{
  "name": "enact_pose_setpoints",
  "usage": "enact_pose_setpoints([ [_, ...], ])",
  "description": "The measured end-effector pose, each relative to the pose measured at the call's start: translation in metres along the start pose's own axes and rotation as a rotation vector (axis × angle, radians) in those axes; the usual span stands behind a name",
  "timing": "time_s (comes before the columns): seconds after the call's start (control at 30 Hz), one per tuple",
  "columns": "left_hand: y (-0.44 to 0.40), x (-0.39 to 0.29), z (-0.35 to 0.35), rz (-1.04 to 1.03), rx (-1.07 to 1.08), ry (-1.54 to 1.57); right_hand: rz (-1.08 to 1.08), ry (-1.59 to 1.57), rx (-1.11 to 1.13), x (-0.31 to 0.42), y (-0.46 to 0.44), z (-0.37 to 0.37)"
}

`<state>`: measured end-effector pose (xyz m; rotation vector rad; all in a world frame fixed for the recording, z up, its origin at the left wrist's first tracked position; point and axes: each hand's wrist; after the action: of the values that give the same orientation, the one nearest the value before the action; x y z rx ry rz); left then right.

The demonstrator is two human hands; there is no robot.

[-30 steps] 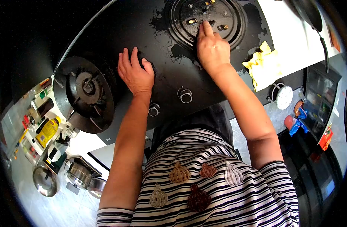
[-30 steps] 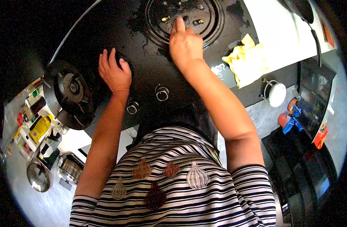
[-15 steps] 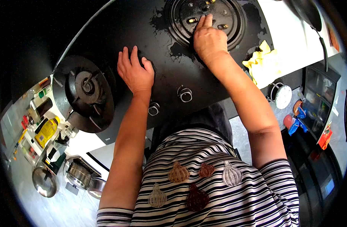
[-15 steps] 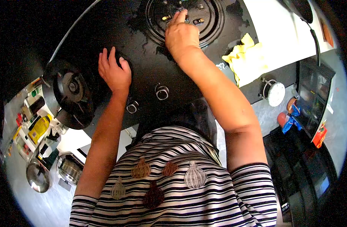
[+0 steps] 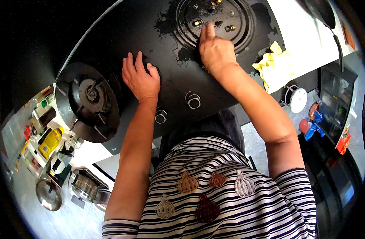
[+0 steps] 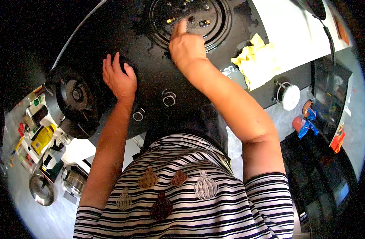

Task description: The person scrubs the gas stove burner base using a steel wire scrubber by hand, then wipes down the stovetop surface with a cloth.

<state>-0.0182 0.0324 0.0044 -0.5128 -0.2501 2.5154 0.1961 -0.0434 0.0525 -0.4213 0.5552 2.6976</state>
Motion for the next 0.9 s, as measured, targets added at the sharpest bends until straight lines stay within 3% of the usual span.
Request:
enact_pose_setpoints([
  [0.07, 0.000, -0.001, -0.001, -0.007, -0.020, -0.003, 0.160, -0.022, -0.105, -0.005, 0.012, -0.006],
  [0.2, -0.001, 0.000, 0.000, -0.005, -0.015, -0.003, 0.081, -0.246, -0.172, -0.044, 0.020, -0.026],
  [0.33, 0.002, 0.001, -0.001, 0.018, -0.006, 0.021, 0.017, -0.090, -0.169, -0.037, 0.027, -0.030],
  [0.5, 0.000, 0.000, -0.001, 0.004, -0.019, 0.014, 0.063, -0.116, -0.276, -0.016, 0.012, -0.026],
  [0.77, 0.000, -0.001, -0.001, 0.016, -0.017, 0.003, 0.010, -0.257, -0.205, -0.033, 0.014, -0.039],
  [0.9, -0.001, 0.001, -0.002, 0.014, -0.022, 0.010, 0.043, -0.295, -0.311, -0.032, 0.011, -0.033],
])
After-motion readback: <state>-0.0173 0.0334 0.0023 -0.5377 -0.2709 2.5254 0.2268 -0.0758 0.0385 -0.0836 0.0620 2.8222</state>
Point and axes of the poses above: each hand's wrist, its own y-axis away from the middle knuckle, its own z-axis out of the back of the hand, x = y × z, and after that the axes turned 7 degrees about y, right-handed
